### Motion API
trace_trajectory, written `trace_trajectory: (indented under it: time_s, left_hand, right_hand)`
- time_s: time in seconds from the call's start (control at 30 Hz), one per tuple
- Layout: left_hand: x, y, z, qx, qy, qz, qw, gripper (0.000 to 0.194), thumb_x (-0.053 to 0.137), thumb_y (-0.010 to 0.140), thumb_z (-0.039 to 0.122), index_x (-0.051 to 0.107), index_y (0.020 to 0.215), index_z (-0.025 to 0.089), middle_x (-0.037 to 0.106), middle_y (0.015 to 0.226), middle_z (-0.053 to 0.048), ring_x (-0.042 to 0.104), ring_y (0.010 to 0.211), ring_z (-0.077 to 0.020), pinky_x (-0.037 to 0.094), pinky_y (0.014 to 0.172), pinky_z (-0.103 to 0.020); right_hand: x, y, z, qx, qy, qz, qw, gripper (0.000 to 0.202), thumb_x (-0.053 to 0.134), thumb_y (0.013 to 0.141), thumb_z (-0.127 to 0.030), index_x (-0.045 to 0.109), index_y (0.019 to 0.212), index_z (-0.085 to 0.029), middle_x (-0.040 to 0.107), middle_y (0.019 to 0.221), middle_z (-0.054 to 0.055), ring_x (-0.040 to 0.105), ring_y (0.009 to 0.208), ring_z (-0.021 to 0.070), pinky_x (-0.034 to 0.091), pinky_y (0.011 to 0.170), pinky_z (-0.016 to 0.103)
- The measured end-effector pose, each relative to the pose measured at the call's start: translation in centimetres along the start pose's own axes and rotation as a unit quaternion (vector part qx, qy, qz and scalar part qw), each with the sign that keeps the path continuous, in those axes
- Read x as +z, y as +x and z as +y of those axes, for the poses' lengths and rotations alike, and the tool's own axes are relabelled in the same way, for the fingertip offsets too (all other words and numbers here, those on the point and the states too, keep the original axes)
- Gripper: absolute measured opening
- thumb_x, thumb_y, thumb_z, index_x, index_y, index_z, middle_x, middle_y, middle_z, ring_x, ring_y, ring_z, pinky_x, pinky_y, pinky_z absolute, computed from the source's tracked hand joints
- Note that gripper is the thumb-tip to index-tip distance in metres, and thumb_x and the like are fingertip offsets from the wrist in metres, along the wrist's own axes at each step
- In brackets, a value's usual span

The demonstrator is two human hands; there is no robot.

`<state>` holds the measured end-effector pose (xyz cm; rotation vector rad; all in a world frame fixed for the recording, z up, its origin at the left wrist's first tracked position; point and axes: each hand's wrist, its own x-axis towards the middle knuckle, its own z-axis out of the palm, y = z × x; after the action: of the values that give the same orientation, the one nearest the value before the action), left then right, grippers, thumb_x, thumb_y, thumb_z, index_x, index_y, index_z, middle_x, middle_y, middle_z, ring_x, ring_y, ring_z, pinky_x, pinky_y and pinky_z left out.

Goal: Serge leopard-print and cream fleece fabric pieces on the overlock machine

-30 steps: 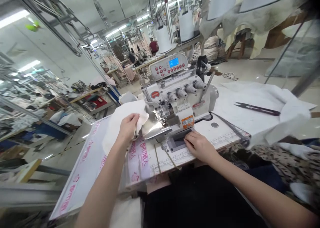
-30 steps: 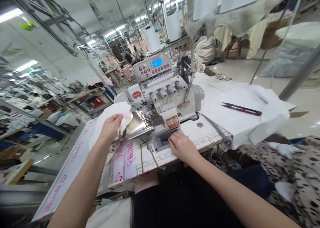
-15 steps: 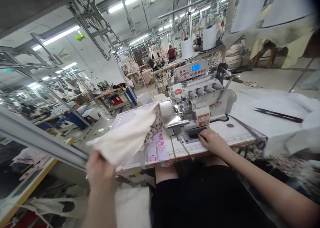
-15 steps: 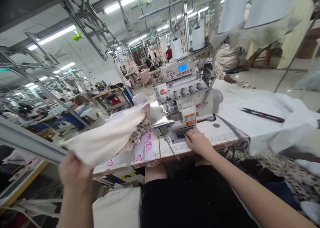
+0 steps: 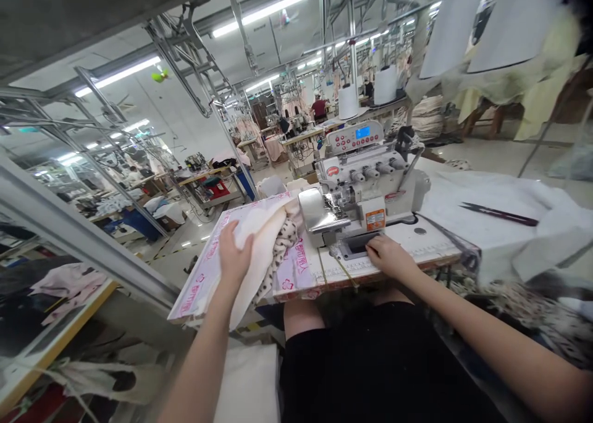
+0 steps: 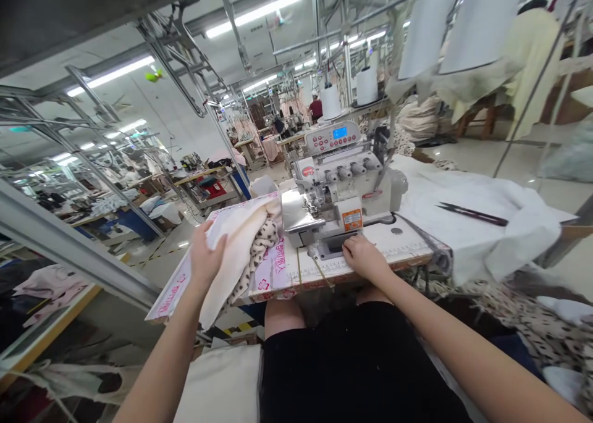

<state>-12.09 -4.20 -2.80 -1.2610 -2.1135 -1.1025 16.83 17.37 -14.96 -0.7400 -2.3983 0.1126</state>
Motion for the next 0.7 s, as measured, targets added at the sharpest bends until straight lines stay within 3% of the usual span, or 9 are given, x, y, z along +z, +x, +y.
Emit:
trace_trajectory:
  time_s: [0.07,0.13,0.23,0.37,0.43,0.47,0.53,0.6,0.7]
  left_hand:
    - [2.9,2.7,2.2,0.006,0.026,-0.091,0.995,0.055,0.051,0.075,0.031,0.037,0.124,0.010,0.034,0.132,-0.017,0.026,0.126,-0.0246,0.023,0.104,-0.038]
    - [4.9,4.7,3.6,-0.014,0.028,-0.161,0.986,0.047,0.047,0.076,0.027,0.044,0.117,0.004,0.043,0.122,-0.021,0.035,0.120,-0.0295,0.028,0.099,-0.043]
    - [4.7,5.4,5.5,-0.030,0.010,-0.258,0.965,0.035,0.039,0.080,0.031,0.058,0.091,0.004,0.059,0.092,-0.019,0.053,0.094,-0.0309,0.038,0.086,-0.045]
    - [-1.9,2.3,9.4,0.021,-0.048,-0.401,0.915,0.043,0.039,0.080,0.050,0.061,0.074,0.014,0.060,0.073,-0.004,0.054,0.066,-0.0179,0.044,0.065,-0.028]
    - [-6.7,0.3,11.2,0.052,-0.091,-0.518,0.849,0.047,0.036,0.081,0.052,0.058,0.066,0.014,0.055,0.063,-0.002,0.047,0.057,-0.0125,0.040,0.055,-0.022]
    - [-9.2,-0.5,11.8,0.056,-0.112,-0.553,0.824,0.046,0.038,0.080,0.052,0.057,0.066,0.013,0.053,0.062,-0.001,0.044,0.056,-0.0114,0.038,0.053,-0.020]
    - [-13.5,-1.3,12.2,-0.002,-0.156,-0.548,0.822,0.045,0.041,0.079,0.053,0.058,0.067,0.013,0.050,0.061,-0.002,0.042,0.055,-0.0110,0.035,0.048,-0.019]
    - [-16.7,-1.5,11.3,-0.093,-0.182,-0.493,0.846,0.042,0.047,0.075,0.053,0.056,0.063,0.014,0.046,0.057,-0.001,0.039,0.051,-0.0099,0.031,0.044,-0.018]
    - [-19.3,-2.5,8.2,-0.206,-0.171,-0.406,0.874,0.039,0.057,0.068,0.054,0.057,0.063,0.015,0.047,0.055,0.000,0.040,0.049,-0.0100,0.032,0.044,-0.018]
  right_hand:
    - [-0.1,-0.1,0.0,0.002,0.009,0.003,1.000,0.026,0.039,0.081,-0.015,0.060,0.068,-0.012,0.059,0.070,0.011,0.053,0.074,0.0231,0.042,0.070,0.033]
    - [-0.4,-0.5,-0.1,-0.002,0.024,0.006,1.000,0.025,0.038,0.081,-0.014,0.061,0.071,-0.013,0.059,0.071,0.010,0.054,0.074,0.0219,0.044,0.071,0.033]
    - [-1.8,-1.3,-1.4,-0.024,0.054,0.026,0.998,0.025,0.039,0.080,-0.013,0.059,0.094,-0.013,0.061,0.090,0.010,0.054,0.089,0.0198,0.045,0.081,0.032]
    - [-5.5,-1.1,-6.7,-0.113,0.189,0.087,0.972,0.051,0.047,0.079,-0.020,0.035,0.129,-0.015,0.039,0.129,0.013,0.035,0.120,0.0220,0.033,0.099,0.038]
    - [-7.9,-0.3,-10.3,-0.164,0.245,0.099,0.951,0.061,0.056,0.076,-0.030,0.033,0.130,-0.014,0.033,0.133,0.015,0.030,0.123,0.0257,0.028,0.101,0.042]
    - [-9.0,0.1,-12.1,-0.196,0.278,0.082,0.937,0.059,0.059,0.074,-0.035,0.039,0.125,-0.014,0.040,0.127,0.015,0.035,0.118,0.0264,0.030,0.098,0.041]
    - [-10.9,0.7,-15.3,-0.247,0.355,-0.040,0.901,0.035,0.056,0.077,-0.042,0.056,0.098,-0.014,0.057,0.092,0.007,0.052,0.089,0.0189,0.042,0.080,0.030]
    - [-11.9,0.8,-17.8,-0.264,0.413,-0.176,0.854,0.031,0.047,0.083,-0.043,0.053,0.071,-0.015,0.048,0.063,-0.002,0.046,0.061,0.0099,0.038,0.058,0.019]
    - [-11.6,0.5,-20.6,-0.252,0.489,-0.262,0.793,0.034,0.040,0.085,-0.041,0.044,0.064,-0.015,0.039,0.060,-0.004,0.037,0.057,0.0072,0.029,0.052,0.018]
